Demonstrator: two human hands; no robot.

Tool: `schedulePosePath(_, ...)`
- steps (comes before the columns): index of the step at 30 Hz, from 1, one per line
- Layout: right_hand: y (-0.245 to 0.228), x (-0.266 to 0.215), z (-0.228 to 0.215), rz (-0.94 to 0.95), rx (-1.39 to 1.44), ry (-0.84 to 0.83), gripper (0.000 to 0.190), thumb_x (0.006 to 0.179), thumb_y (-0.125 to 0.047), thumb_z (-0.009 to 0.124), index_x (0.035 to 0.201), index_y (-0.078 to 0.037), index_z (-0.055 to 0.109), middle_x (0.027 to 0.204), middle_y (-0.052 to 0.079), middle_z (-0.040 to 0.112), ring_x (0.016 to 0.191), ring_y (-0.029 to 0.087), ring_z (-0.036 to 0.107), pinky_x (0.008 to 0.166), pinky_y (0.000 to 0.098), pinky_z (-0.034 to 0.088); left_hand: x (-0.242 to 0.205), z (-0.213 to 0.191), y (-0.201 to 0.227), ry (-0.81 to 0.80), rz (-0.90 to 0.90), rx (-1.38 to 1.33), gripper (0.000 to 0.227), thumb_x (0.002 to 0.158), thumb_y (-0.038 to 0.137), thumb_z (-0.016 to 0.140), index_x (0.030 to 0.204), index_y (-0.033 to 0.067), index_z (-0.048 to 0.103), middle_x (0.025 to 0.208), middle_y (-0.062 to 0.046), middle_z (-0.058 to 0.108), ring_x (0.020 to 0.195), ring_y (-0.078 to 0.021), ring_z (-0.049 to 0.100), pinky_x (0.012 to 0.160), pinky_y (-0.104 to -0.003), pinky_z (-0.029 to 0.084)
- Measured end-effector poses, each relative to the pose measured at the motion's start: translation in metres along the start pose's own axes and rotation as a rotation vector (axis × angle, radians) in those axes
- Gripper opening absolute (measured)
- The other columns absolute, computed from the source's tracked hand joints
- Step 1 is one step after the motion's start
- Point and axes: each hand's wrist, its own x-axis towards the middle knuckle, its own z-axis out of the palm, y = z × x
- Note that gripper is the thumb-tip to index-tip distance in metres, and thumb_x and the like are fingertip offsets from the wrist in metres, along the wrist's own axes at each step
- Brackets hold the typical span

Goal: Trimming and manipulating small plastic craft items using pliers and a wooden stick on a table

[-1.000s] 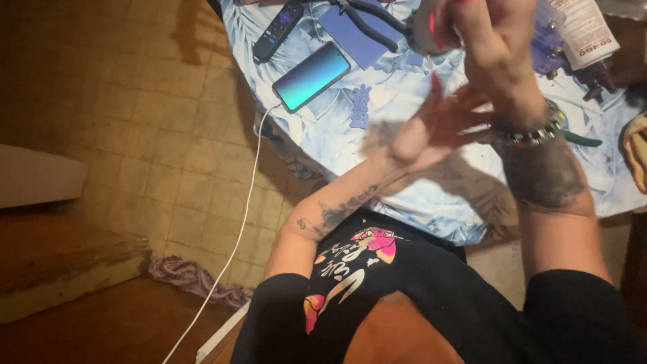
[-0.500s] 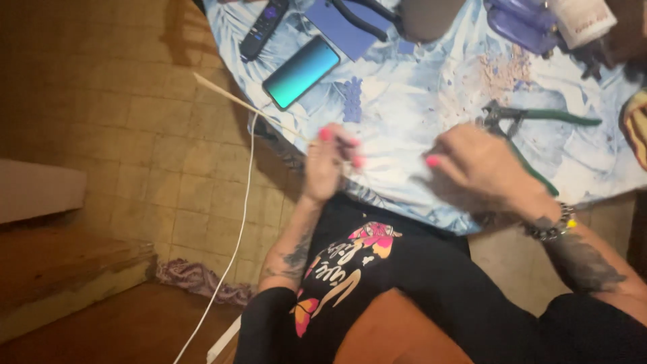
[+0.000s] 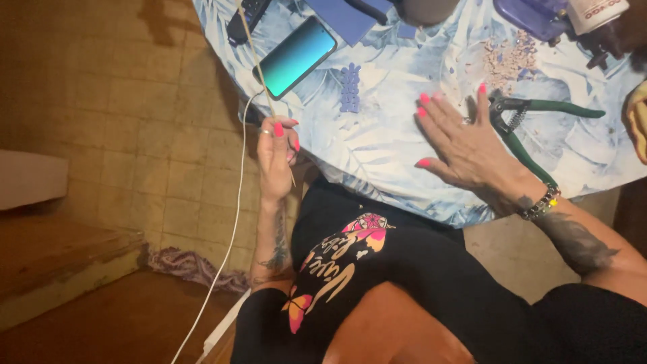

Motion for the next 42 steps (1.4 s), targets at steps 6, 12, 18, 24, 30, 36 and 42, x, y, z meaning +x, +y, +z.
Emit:
schedulePosePath(6, 0.008, 0.017, -0.010, 0.002, -0.024, 0.111, 0.069, 0.089, -0.051, 0.025, 0.132, 0.002, 0.033, 0.137, 0.024, 0.031, 0.127, 0.034, 0.027, 0.086, 0.0769, 0.007, 0.003, 0.004, 0.012, -0.014, 0.028, 0.122, 0.037, 0.093, 0.031, 0.029, 0.095, 0.0016, 0.051, 0.058, -0.006, 0.044, 0.043, -0.0047, 0.030, 0.038, -0.013, 0.029)
schedulePosePath(12, 0.034, 0.010, -0.036, 0.103, 0.055, 0.189, 0.043, 0.090, -0.020, 0.037, 0.131, -0.011, 0.029, 0.127, 0.015, 0.042, 0.117, 0.032, 0.039, 0.098, 0.0632, 0.014, 0.012, 0.007, 0.036, -0.026, 0.082, 0.476, 0.025, 0.092, 0.024, 0.036, 0.095, 0.0098, 0.056, 0.058, 0.003, 0.050, 0.059, -0.0080, 0.050, 0.064, -0.021, 0.040)
schedulePosePath(18, 0.058, -0.014, -0.056, 0.239, 0.099, 0.571, 0.026, 0.093, 0.006, 0.043, 0.117, 0.018, 0.040, 0.113, 0.036, 0.045, 0.112, 0.049, 0.041, 0.092, 0.0513, 0.035, 0.023, -0.005, 0.026, 0.135, 0.124, 0.619, 0.022, 0.092, 0.022, 0.039, 0.097, 0.0098, 0.057, 0.058, 0.001, 0.052, 0.060, -0.0095, 0.052, 0.069, -0.024, 0.041)
schedulePosePath(24, 0.048, -0.007, -0.050, 0.180, 0.193, 0.520, 0.023, 0.092, 0.009, 0.050, 0.112, 0.020, 0.048, 0.114, 0.035, 0.045, 0.112, 0.051, 0.043, 0.097, 0.0551, 0.036, 0.028, -0.006, 0.020, 0.206, 0.134, 0.716, 0.022, 0.092, 0.021, 0.038, 0.098, 0.0129, 0.057, 0.058, 0.000, 0.054, 0.062, -0.0131, 0.058, 0.068, -0.026, 0.042)
schedulePosePath(30, 0.016, -0.004, -0.024, 0.090, 0.114, 0.541, 0.013, 0.093, 0.005, 0.049, 0.099, 0.012, 0.059, 0.088, 0.024, 0.063, 0.074, 0.028, 0.061, 0.064, 0.0300, 0.050, 0.006, 0.040, 0.016, 0.169, 0.097, -0.162, 0.007, 0.086, 0.019, 0.040, 0.088, 0.0122, 0.042, 0.070, -0.012, 0.059, 0.071, -0.0230, 0.059, 0.081, -0.034, 0.040)
schedulePosePath(36, -0.051, -0.011, -0.017, -0.187, 0.518, 0.253, 0.017, 0.080, -0.016, 0.056, 0.080, 0.000, 0.054, 0.092, 0.018, 0.061, 0.041, 0.019, 0.046, 0.038, 0.0302, 0.042, -0.003, 0.092, 0.021, -0.693, 0.246, -0.174, 0.016, 0.090, 0.017, 0.043, 0.090, 0.0073, 0.056, 0.104, -0.006, 0.058, 0.111, -0.0272, 0.047, 0.101, -0.043, 0.039)
schedulePosePath(42, -0.016, -0.070, -0.019, 0.102, 0.315, 0.350, 0.016, 0.088, -0.011, 0.048, 0.088, -0.001, 0.061, 0.080, 0.012, 0.062, 0.063, 0.021, 0.056, 0.058, 0.0284, 0.042, -0.001, 0.092, 0.011, -0.721, 0.362, 0.332, 0.039, 0.092, 0.033, 0.044, 0.126, 0.0166, 0.034, 0.128, -0.003, 0.046, 0.117, -0.0220, 0.050, 0.101, -0.034, 0.039)
